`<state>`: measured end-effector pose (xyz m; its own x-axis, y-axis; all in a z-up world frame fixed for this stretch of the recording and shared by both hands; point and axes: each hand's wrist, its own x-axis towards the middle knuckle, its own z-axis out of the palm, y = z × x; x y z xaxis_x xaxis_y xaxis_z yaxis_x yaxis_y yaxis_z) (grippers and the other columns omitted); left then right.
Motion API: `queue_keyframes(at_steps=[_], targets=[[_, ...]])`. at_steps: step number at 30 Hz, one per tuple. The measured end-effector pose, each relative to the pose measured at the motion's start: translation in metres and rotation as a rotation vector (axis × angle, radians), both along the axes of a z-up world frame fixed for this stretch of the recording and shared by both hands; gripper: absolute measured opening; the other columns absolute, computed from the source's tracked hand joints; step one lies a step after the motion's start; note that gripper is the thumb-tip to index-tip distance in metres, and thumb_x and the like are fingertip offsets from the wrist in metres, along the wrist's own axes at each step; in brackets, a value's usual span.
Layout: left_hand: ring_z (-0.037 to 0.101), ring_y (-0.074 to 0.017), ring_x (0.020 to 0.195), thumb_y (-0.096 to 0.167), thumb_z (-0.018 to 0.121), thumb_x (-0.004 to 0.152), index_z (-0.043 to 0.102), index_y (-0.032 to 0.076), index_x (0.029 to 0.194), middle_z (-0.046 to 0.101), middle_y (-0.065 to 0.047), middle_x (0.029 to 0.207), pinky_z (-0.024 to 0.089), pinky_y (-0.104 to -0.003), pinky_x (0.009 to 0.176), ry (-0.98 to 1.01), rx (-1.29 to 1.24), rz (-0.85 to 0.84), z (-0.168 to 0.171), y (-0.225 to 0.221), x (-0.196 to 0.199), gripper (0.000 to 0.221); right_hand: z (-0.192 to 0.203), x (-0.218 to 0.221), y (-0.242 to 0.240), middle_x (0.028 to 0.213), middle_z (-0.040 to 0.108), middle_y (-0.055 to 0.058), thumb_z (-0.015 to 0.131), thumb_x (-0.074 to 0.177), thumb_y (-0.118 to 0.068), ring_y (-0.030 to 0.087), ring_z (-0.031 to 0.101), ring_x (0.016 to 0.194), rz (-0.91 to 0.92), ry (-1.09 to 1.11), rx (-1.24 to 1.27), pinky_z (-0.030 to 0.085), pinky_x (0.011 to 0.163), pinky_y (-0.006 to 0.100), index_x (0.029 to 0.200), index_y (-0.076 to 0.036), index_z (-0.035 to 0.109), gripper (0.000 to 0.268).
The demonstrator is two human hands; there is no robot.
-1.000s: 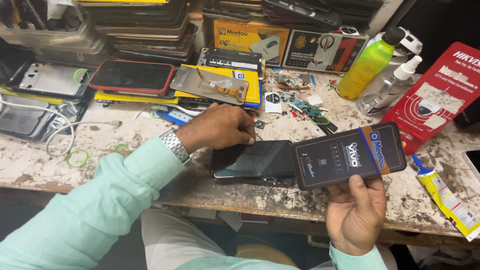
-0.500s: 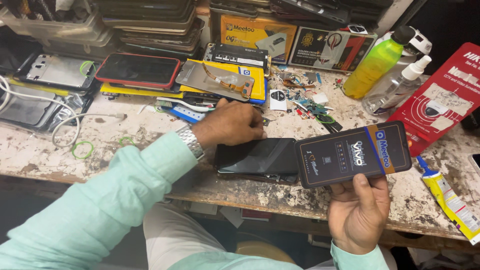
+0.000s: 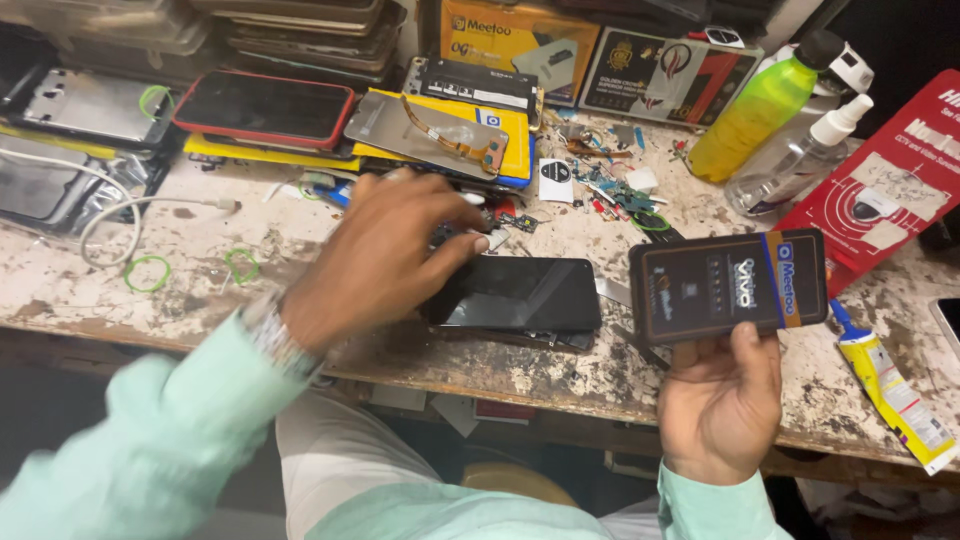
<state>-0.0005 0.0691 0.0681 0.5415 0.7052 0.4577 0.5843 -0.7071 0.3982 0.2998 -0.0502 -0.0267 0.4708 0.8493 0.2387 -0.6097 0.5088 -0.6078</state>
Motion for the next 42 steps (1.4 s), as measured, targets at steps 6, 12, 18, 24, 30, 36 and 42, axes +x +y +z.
queue_keyframes(at_steps=[6,12,18,24,30,36,42], targets=[[0.065,-0.0229,0.084,0.024,0.071,0.095,0.076,0.008,0.090,0.072,-0.004,0.088,0.041,-0.039,0.081,-0.312,0.002,0.224,-0.020,-0.053,-0.021,0.017,0.006,0.002,0.005,0.143,0.065,0.014,0.058,0.107,-0.006,0.026,0.063,0.134,-0.010,0.116,-0.020,0.052,0.119,0.045,0.148,-0.002,0.053,0.042],[0.061,-0.0188,0.070,0.021,0.072,0.099,0.070,0.006,0.087,0.067,-0.003,0.082,0.044,-0.032,0.067,-0.570,-0.122,0.377,-0.050,-0.060,-0.026,0.019,0.013,0.009,-0.006,0.141,0.065,0.013,0.056,0.108,-0.004,0.027,0.066,0.130,-0.083,-0.108,0.010,0.053,0.116,0.049,0.148,-0.003,0.053,0.040],[0.059,-0.0195,0.070,0.017,0.073,0.097,0.072,0.008,0.085,0.068,-0.003,0.080,0.037,-0.037,0.075,-0.392,0.075,0.380,-0.055,-0.063,-0.025,0.015,0.001,0.018,-0.013,0.135,0.066,0.014,0.054,0.114,0.000,0.026,0.067,0.125,-0.170,-0.170,0.052,0.054,0.115,0.049,0.137,-0.001,0.055,0.023],[0.058,-0.0200,0.073,0.014,0.073,0.095,0.072,0.008,0.091,0.069,-0.003,0.083,0.036,-0.038,0.074,-0.374,0.096,0.388,-0.052,-0.063,-0.022,0.007,-0.010,0.025,-0.015,0.136,0.066,0.015,0.056,0.114,0.000,0.027,0.067,0.126,-0.144,-0.154,0.048,0.053,0.116,0.049,0.138,0.000,0.055,0.024],[0.061,-0.0213,0.078,0.005,0.067,0.093,0.073,0.007,0.103,0.068,-0.005,0.085,0.041,-0.038,0.077,-0.441,0.041,0.400,-0.051,-0.065,-0.022,0.012,-0.006,0.026,-0.015,0.137,0.064,0.017,0.054,0.111,0.002,0.030,0.067,0.128,-0.109,-0.178,0.042,0.055,0.115,0.051,0.141,0.001,0.052,0.030],[0.065,-0.0259,0.095,0.013,0.067,0.090,0.072,0.008,0.111,0.071,-0.006,0.096,0.043,-0.041,0.091,-0.331,0.050,0.291,-0.039,-0.061,-0.022,0.022,-0.001,0.022,-0.015,0.132,0.064,0.018,0.053,0.111,0.002,0.031,0.066,0.122,-0.107,-0.122,0.028,0.056,0.114,0.053,0.141,0.004,0.052,0.030],[0.059,-0.0335,0.123,0.038,0.077,0.082,0.065,0.003,0.127,0.067,-0.014,0.129,0.037,-0.050,0.106,0.069,0.159,-0.108,-0.020,-0.036,0.002,0.058,0.000,0.022,-0.012,0.140,0.064,0.018,0.053,0.114,0.001,0.030,0.067,0.129,-0.096,-0.180,0.042,0.056,0.115,0.049,0.142,0.001,0.052,0.028]])
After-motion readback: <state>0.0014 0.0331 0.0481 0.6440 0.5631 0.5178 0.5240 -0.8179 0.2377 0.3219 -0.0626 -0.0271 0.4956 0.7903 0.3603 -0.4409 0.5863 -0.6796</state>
